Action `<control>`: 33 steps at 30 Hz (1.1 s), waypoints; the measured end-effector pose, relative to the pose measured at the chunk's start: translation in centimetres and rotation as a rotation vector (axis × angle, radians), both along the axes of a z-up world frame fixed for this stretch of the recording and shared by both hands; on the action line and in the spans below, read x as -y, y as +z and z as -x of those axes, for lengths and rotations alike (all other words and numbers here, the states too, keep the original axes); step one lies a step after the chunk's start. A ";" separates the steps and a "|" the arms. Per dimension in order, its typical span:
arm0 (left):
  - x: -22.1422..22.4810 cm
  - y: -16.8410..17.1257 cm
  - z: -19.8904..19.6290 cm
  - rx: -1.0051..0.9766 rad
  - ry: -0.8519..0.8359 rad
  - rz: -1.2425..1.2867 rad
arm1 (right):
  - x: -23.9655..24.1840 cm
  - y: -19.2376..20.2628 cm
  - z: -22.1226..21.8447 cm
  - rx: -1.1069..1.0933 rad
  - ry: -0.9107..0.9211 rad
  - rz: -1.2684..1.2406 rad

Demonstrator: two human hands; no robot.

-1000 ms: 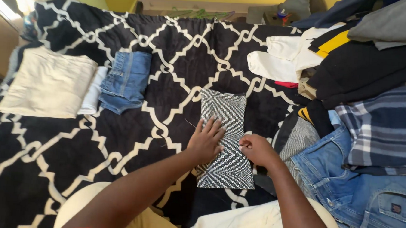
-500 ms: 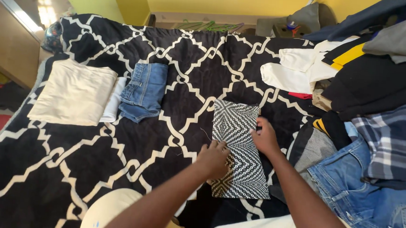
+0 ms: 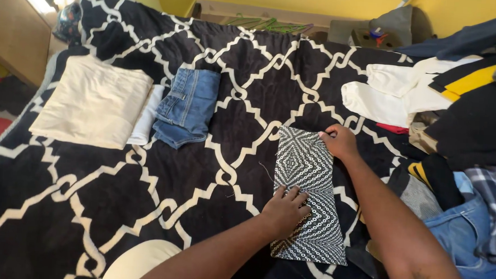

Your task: Folding various pieces of clothing including a patterned top and a sweatshirt on a bed

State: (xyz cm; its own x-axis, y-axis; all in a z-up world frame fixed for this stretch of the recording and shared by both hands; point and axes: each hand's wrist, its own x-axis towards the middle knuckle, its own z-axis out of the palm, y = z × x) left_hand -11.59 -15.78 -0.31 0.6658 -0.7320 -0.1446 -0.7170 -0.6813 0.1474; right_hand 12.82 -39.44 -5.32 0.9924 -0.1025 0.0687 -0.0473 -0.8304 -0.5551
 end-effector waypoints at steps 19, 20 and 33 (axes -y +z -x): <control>-3.8 3.0 -3.0 -0.285 0.786 0.479 | -1.4 8.2 16.7 -0.425 -0.171 -0.502; -3.7 0.6 -4.3 -0.289 0.786 0.482 | -1.3 7.8 17.4 -0.426 -0.173 -0.497; -3.0 -7.8 -6.8 -0.874 1.081 1.222 | 0.7 3.1 17.4 -0.541 -0.133 -0.844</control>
